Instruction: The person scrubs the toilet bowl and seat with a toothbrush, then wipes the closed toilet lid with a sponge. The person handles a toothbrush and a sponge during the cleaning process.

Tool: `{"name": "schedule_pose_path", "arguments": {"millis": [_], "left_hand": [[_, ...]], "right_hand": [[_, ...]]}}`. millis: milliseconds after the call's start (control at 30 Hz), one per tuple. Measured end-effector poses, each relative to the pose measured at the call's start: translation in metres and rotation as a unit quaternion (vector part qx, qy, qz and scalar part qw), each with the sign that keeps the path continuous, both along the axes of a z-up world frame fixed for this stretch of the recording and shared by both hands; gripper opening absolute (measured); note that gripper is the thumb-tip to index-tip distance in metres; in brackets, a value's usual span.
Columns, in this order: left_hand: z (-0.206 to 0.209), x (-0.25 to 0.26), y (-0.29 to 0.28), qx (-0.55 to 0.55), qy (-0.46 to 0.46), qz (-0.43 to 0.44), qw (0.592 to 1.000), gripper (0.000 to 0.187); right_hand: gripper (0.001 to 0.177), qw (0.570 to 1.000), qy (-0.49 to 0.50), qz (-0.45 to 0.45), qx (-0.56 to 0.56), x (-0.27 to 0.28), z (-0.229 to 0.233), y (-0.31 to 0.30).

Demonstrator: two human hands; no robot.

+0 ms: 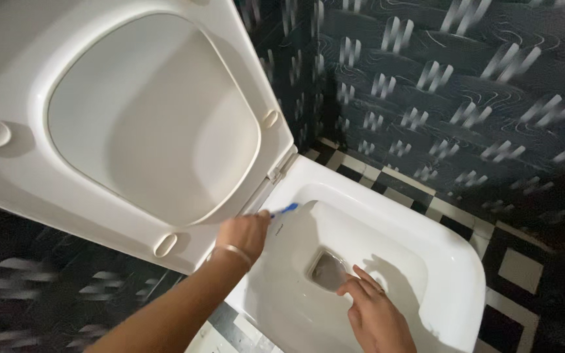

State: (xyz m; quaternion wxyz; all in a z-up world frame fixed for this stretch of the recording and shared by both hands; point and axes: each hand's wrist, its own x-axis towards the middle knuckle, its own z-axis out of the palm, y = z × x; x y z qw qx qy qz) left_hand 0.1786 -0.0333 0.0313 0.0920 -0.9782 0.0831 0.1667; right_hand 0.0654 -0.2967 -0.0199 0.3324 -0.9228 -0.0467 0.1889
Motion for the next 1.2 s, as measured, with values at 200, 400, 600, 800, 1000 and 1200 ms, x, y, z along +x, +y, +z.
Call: {"name": "schedule_pose_path", "arguments": {"millis": [200,400,600,800,1000,1200], "left_hand": [[-0.006,-0.004,0.020,0.054,0.053,0.008,0.997,0.025],[-0.018,-0.071,0.055,0.041,0.043,-0.025,0.998,0.021],[-0.016,-0.096,0.064,0.097,0.059,-0.026,0.993,0.021],[-0.009,-0.051,0.027,0.020,-0.023,0.009,1.000,0.022],[0.001,-0.058,-0.052,-0.251,-0.069,0.206,0.943,0.032],[0.002,-0.099,-0.109,-0.363,-0.073,0.283,0.885,0.028]], "right_hand": [[0.044,1.000,0.016,-0.002,-0.018,-0.002,0.007,0.001],[0.043,1.000,0.005,0.001,-0.026,0.001,0.024,0.009],[0.043,1.000,0.014,0.000,-0.020,-0.006,0.025,0.007],[0.037,0.999,0.031,-0.007,-0.028,-0.008,0.022,0.007],[0.024,0.989,0.009,-0.101,0.112,0.007,0.020,0.025],[0.036,0.964,0.099,-0.162,0.186,0.025,0.015,0.036]]}}
